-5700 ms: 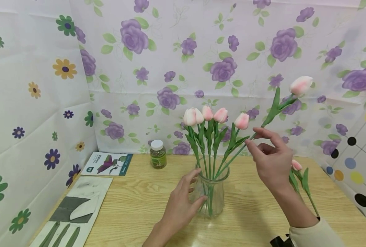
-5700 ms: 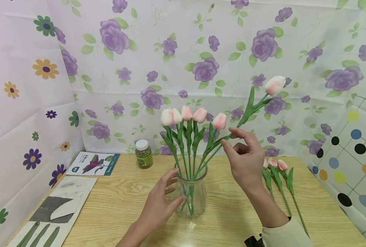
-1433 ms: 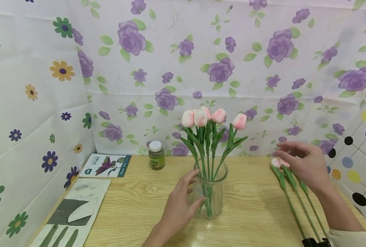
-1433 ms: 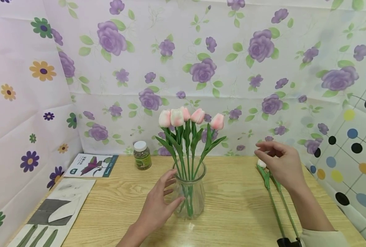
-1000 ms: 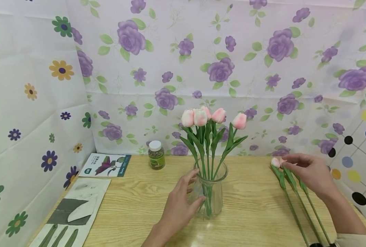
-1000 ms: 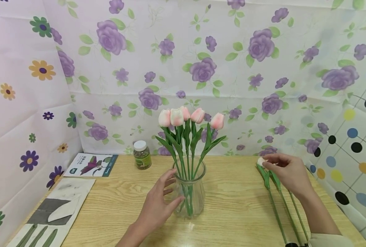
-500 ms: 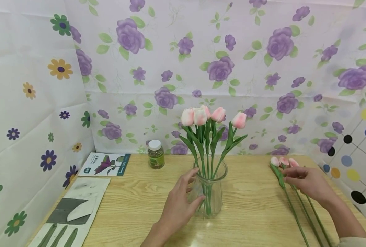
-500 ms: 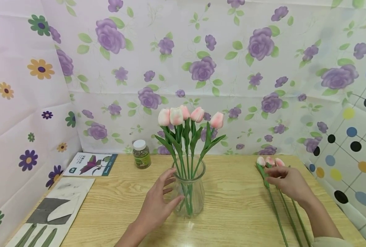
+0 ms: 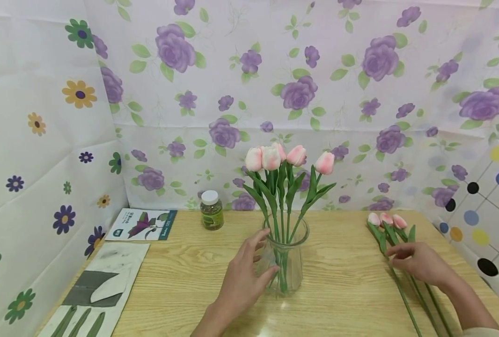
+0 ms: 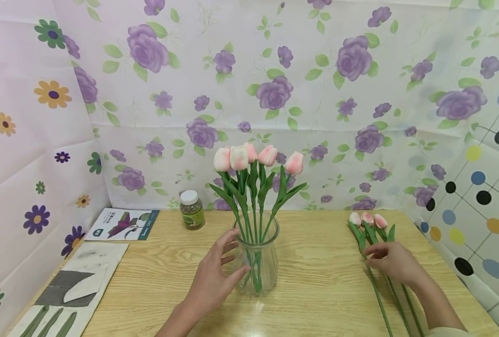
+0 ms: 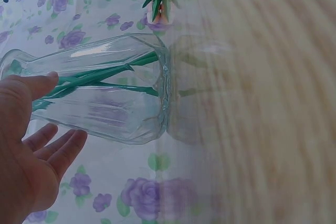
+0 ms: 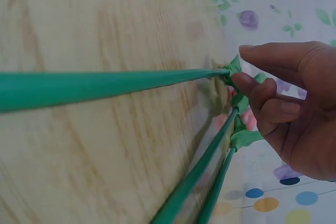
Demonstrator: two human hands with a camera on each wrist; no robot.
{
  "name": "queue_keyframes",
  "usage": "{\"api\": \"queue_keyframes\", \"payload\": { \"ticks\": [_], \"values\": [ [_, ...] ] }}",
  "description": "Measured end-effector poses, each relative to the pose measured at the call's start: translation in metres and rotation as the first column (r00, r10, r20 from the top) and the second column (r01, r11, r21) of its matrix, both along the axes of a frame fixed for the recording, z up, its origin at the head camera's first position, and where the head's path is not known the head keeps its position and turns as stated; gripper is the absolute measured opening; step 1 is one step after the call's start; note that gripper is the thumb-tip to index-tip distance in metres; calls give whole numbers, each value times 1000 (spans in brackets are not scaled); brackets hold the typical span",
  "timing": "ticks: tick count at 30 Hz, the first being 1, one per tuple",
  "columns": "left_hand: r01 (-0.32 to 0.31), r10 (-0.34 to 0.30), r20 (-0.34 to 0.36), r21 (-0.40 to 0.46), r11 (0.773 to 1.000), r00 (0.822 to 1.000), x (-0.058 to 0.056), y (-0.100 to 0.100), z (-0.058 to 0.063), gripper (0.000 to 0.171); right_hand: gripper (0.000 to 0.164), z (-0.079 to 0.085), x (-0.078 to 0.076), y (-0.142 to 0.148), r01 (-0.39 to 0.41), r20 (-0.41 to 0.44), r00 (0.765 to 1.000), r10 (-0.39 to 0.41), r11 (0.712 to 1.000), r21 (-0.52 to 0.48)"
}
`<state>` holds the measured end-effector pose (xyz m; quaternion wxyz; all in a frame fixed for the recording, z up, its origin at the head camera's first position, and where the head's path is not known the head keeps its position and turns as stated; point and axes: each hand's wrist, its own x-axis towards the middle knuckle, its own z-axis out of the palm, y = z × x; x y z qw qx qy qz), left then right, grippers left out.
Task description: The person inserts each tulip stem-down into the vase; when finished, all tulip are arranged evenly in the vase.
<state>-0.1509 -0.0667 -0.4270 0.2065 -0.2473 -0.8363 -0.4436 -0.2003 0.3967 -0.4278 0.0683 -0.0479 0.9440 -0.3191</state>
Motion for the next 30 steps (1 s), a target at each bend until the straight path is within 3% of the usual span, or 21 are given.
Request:
{"api": "queue_keyframes", "payload": {
  "ticks": [9, 22, 30],
  "values": [
    [-3, 3, -8, 8, 1000, 1000, 0, 1, 0, 92, 23, -9, -5, -2, -23, 12, 1000, 22, 998, 64],
    [-4, 4, -5, 4, 1000, 1000, 1, 0, 0, 90, 19, -12, -2, -3, -31, 62, 998, 32, 999, -16],
    [-8, 8, 2, -7, 1000, 1000, 0, 0, -1, 92, 14, -14, -4, -7, -56, 50, 997, 56, 998, -3]
  ]
}}
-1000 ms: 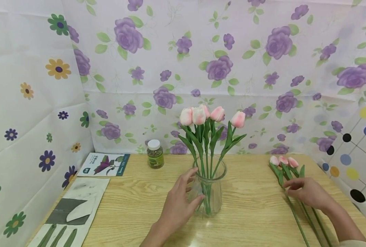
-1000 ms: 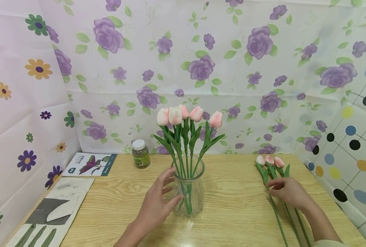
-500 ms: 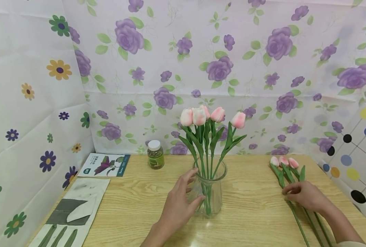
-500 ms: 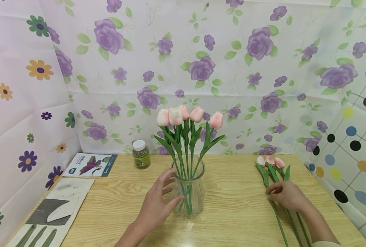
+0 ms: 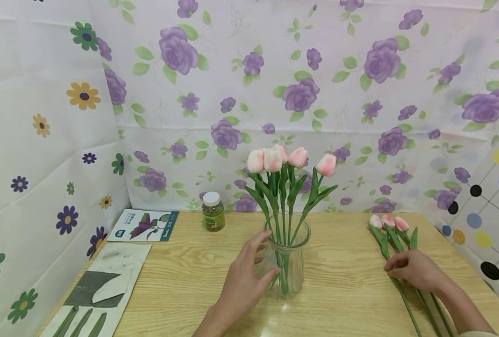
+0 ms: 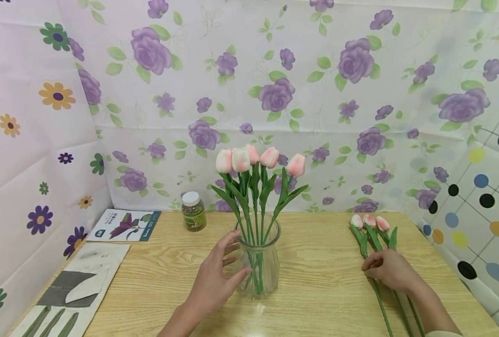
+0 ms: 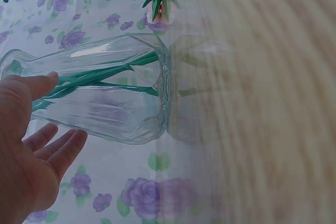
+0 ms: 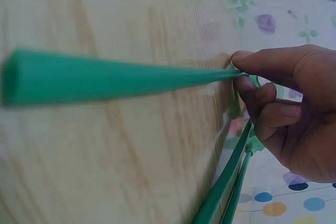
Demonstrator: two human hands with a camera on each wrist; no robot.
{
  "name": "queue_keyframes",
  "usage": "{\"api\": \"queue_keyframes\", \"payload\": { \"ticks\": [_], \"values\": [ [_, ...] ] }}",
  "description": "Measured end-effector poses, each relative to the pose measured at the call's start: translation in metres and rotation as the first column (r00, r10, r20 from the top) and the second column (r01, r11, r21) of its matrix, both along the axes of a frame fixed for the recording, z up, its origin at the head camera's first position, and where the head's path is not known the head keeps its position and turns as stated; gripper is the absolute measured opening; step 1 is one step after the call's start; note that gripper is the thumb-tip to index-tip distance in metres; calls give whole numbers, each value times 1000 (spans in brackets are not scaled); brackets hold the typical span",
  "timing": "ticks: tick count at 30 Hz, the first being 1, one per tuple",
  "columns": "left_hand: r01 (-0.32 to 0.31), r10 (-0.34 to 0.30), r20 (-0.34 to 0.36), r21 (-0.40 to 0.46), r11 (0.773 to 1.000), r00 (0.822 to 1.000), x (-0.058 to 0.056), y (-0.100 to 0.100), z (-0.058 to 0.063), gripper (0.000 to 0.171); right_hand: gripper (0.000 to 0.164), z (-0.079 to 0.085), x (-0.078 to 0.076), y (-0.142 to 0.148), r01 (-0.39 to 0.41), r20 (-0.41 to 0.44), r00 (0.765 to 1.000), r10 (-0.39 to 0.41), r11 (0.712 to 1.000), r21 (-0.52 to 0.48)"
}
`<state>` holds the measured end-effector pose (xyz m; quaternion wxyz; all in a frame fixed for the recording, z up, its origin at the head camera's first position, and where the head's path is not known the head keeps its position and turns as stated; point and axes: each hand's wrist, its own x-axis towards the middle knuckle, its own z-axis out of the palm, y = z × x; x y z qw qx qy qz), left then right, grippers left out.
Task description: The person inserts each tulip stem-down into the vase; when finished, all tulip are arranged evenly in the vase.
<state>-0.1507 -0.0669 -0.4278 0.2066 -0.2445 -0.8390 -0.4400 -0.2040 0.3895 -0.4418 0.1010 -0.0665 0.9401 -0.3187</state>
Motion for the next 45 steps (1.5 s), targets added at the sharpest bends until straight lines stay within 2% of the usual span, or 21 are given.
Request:
{"api": "queue_keyframes", "payload": {
  "ticks": [7, 14, 21, 29, 35, 40, 45],
  "values": [
    [2, -2, -5, 1, 1000, 1000, 0, 0, 0, 91, 18, -1, 0, 0, -51, 10, 999, 52, 997, -52],
    [1, -1, -6, 5, 1000, 1000, 0, 0, 1, 90, 20, 0, -1, -3, -47, -9, 999, 47, 998, -29],
    [0, 0, -5, 5, 1000, 1000, 1, 0, 1, 91, 34, 8, 2, -13, -9, -15, 1000, 8, 997, -72],
    [1, -1, -5, 5, 1000, 1000, 0, 0, 1, 92, 40, 15, 6, -25, 34, 6, 999, -34, 980, -195],
    [3, -3, -12, 8, 1000, 1000, 0, 0, 0, 90, 46, 23, 7, -35, 83, -19, 996, -90, 967, -243],
    [1, -1, -14, 9, 1000, 1000, 0, -1, -1, 91, 54, 29, 8, -46, 133, -34, 988, -151, 942, -307],
    [3, -3, -3, 7, 1000, 1000, 0, -1, -1, 92, 56, 37, 11, -57, 156, -89, 977, -196, 929, -336]
  ]
}}
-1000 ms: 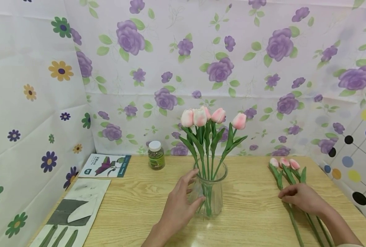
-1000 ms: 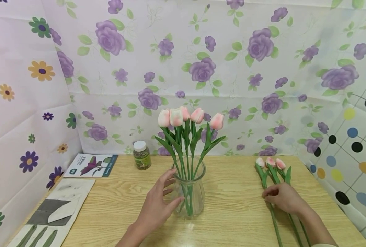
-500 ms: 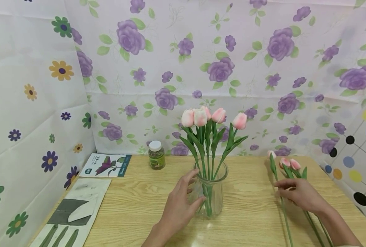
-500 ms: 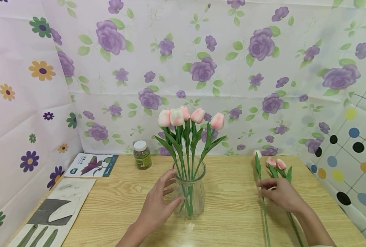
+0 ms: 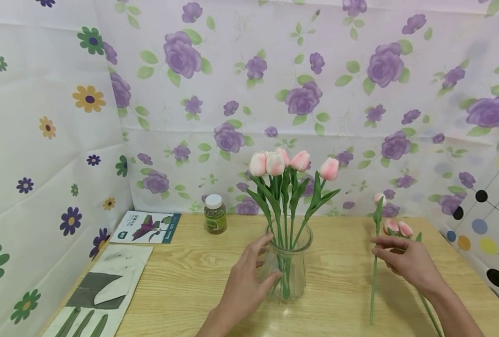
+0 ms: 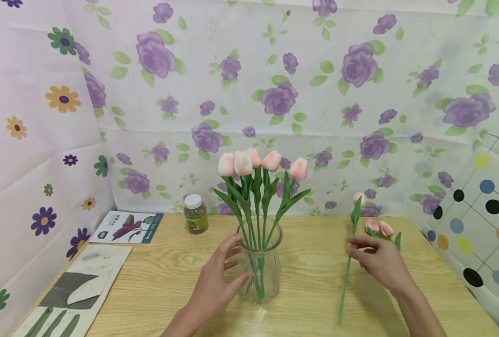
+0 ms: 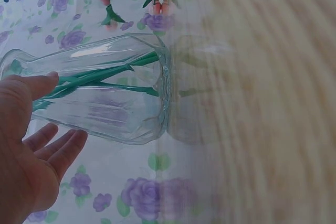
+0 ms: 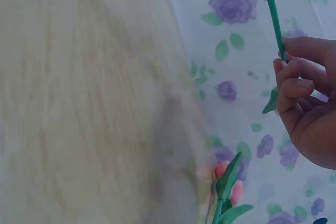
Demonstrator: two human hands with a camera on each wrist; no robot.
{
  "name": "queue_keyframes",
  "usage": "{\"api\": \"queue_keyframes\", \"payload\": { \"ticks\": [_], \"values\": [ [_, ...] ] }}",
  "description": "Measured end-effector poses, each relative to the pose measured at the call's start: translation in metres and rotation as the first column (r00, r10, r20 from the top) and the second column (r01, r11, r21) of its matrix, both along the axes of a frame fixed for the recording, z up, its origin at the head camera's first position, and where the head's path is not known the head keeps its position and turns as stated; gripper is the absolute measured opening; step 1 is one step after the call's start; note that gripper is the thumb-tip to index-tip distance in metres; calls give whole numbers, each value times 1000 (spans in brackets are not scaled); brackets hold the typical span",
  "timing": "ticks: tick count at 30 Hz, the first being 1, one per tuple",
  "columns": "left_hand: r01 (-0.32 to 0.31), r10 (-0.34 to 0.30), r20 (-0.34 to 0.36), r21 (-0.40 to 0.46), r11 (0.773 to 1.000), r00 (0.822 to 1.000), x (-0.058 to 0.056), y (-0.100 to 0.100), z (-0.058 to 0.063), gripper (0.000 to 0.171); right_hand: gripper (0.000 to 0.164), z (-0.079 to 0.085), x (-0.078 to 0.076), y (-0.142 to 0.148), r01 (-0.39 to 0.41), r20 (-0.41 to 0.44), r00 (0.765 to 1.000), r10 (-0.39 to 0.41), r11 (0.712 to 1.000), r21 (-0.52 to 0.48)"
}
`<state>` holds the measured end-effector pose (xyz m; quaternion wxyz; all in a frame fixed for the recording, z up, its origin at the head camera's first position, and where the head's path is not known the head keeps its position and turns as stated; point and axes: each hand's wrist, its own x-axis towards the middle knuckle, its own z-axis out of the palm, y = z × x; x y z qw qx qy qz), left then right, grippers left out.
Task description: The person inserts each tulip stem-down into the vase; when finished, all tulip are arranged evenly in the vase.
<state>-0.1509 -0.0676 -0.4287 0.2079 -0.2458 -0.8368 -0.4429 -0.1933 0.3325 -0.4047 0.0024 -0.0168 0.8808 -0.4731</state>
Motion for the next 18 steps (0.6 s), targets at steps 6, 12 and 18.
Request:
{"api": "queue_keyframes", "payload": {
  "ticks": [6, 12, 18],
  "values": [
    [6, -6, 18, -8, 1000, 1000, 2, 0, 1, 90, 49, 13, 4, -17, 24, -86, 996, -26, 999, -31],
    [4, -3, 27, -20, 1000, 1000, 2, 0, 1, 89, 40, 20, 4, -35, 22, -147, 988, -39, 993, -117],
    [8, -7, 30, -19, 1000, 1000, 2, -1, 1, 90, 41, 27, 2, -50, 20, -195, 979, -52, 987, -161]
  ]
}}
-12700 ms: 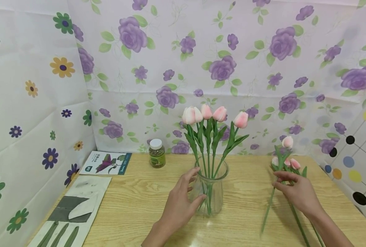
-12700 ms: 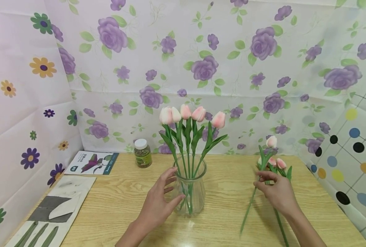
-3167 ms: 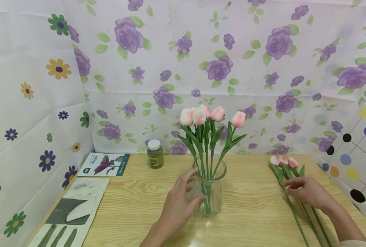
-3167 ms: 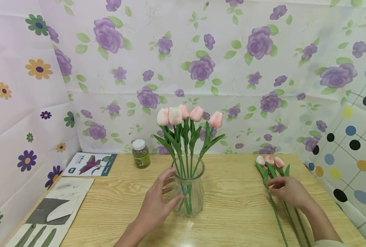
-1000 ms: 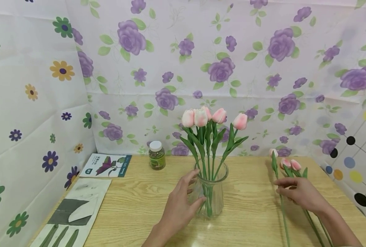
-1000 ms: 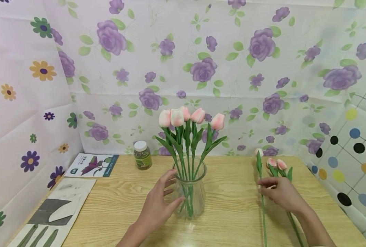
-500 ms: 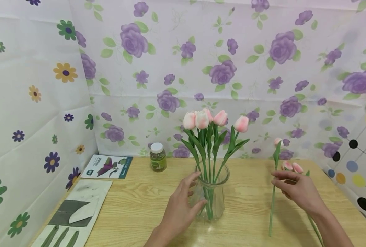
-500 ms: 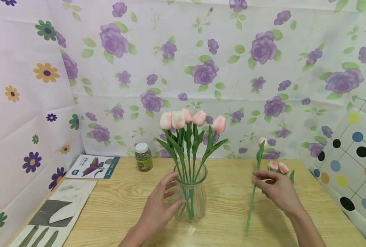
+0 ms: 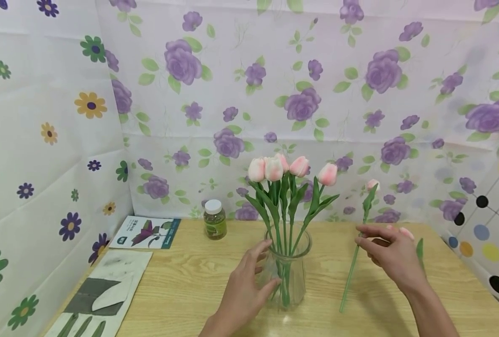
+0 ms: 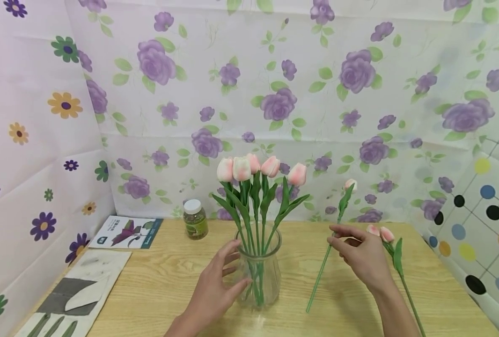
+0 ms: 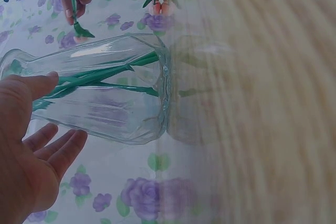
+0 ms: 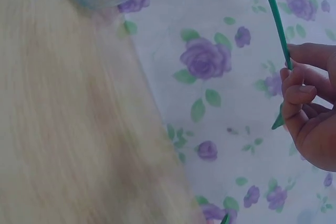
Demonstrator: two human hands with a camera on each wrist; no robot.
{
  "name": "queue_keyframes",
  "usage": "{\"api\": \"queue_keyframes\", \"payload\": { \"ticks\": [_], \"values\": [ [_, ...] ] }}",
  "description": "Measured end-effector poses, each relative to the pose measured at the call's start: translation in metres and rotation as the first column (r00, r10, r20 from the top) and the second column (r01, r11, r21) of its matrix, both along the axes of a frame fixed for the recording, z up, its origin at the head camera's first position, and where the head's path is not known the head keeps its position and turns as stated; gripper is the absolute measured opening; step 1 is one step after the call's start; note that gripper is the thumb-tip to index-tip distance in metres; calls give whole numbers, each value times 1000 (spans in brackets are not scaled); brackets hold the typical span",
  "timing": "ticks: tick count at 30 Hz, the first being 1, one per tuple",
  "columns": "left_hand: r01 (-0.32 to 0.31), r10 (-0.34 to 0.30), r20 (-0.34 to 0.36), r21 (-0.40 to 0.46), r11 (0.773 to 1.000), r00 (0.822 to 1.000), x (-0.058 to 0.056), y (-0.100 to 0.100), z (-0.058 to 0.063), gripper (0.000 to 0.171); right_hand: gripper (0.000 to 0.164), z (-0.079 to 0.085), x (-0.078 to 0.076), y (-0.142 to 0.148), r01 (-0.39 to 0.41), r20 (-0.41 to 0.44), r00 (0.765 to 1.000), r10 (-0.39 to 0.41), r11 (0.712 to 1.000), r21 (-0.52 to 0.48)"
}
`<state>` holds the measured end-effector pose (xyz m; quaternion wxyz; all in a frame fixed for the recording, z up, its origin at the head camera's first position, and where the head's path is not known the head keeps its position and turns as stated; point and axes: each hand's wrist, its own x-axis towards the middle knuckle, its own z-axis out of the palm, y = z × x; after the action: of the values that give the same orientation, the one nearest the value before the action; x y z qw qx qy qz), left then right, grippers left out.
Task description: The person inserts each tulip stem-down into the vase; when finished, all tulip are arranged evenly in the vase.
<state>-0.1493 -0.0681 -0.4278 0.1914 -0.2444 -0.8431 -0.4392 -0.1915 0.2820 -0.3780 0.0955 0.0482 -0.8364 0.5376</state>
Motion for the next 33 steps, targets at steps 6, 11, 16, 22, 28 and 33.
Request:
{"api": "queue_keyframes", "payload": {
  "ticks": [6, 11, 16, 22, 28, 33],
  "values": [
    [0, 0, -8, 9, 1000, 1000, 1, 0, -2, 90, 36, 6, 4, -12, 5, -45, 999, -10, 994, -110],
    [-6, 6, -14, 9, 1000, 1000, 2, 1, -4, 91, 34, 8, 7, -19, -27, -58, 998, 16, 980, -198],
    [5, -5, -17, 4, 1000, 1000, 2, 3, -6, 91, 35, 7, 12, -21, -20, -87, 996, 1, 976, -218],
    [3, -3, -28, 10, 1000, 1000, 4, 4, -7, 91, 35, 9, 15, -23, 28, -96, 994, -55, 965, -261],
    [-13, 14, -54, 18, 1000, 998, 2, 3, -4, 93, 36, 22, 17, -28, 90, -113, 985, -131, 946, -313],
    [-15, 16, -40, 19, 1000, 999, 0, 2, -2, 90, 35, 29, 17, -38, 108, -150, 972, -180, 912, -395]
  ]
}}
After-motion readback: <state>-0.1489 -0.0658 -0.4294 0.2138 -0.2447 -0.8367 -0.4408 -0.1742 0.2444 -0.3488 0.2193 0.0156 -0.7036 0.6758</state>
